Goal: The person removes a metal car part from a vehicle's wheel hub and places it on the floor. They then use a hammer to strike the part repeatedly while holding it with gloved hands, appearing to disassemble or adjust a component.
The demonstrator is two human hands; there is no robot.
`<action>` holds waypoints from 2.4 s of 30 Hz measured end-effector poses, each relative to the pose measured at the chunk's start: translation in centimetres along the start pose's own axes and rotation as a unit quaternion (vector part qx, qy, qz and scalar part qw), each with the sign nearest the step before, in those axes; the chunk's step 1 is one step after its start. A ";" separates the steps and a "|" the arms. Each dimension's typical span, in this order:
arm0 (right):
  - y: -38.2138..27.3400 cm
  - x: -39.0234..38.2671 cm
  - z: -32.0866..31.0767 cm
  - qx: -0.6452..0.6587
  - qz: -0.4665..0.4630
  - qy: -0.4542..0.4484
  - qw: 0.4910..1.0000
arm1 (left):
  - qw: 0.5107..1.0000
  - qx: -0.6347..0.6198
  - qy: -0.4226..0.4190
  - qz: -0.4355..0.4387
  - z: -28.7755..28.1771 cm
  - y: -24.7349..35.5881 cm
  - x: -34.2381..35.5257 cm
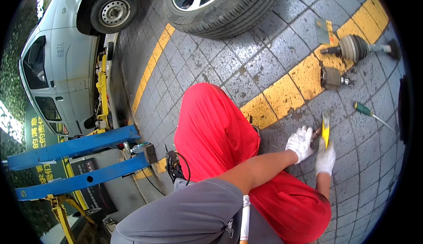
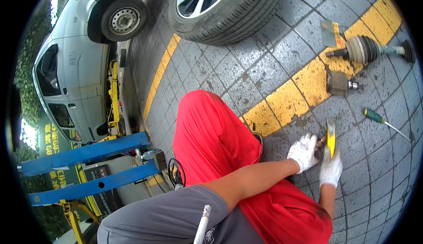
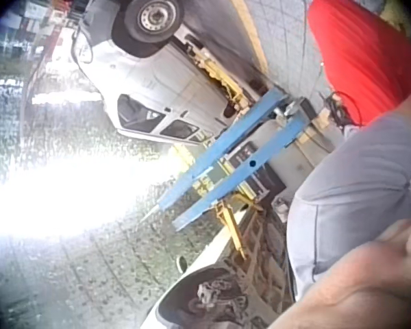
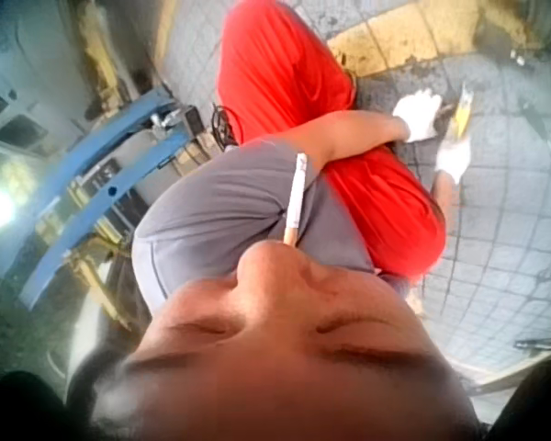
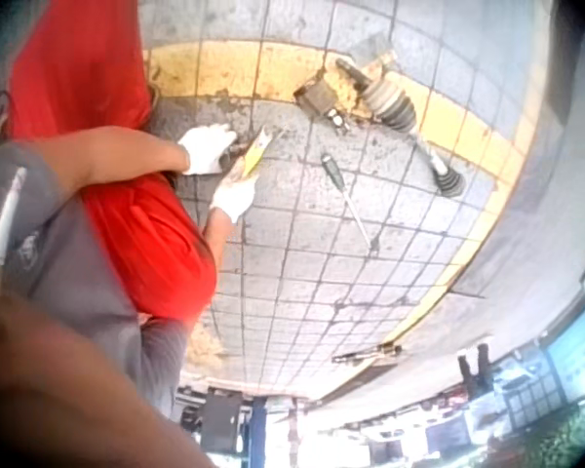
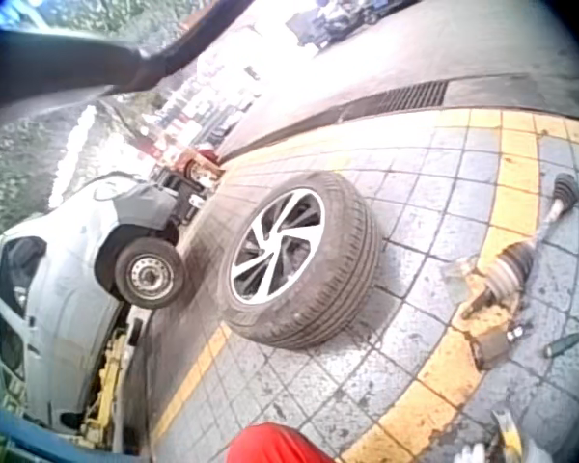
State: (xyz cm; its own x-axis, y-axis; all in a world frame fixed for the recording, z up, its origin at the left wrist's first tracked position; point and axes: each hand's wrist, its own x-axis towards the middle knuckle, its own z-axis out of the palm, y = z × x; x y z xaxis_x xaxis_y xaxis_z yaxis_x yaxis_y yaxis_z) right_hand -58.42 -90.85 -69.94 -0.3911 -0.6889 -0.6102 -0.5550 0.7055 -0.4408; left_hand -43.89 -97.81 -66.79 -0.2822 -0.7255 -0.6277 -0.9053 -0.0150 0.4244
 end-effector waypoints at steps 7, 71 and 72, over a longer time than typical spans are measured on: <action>-2.1 3.3 -1.9 0.210 0.087 -0.005 0.974 | 0.999 0.029 -0.016 0.038 -1.3 0.6 -0.1; -2.1 4.4 -3.8 -0.020 0.091 0.040 0.995 | 0.999 0.050 -0.011 0.013 1.9 0.4 0.2; -1.1 5.1 -4.3 0.008 0.086 0.040 0.995 | 0.998 0.056 -0.010 0.020 2.0 0.0 0.0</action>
State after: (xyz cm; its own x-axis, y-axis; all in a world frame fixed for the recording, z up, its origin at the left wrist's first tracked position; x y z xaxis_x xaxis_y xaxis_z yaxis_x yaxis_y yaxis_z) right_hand -62.94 -95.80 -69.74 -0.5374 -0.5678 -0.6236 -0.4629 0.8167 -0.3446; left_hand -44.53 -96.41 -68.04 -0.3233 -0.7104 -0.6252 -0.9230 0.0910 0.3739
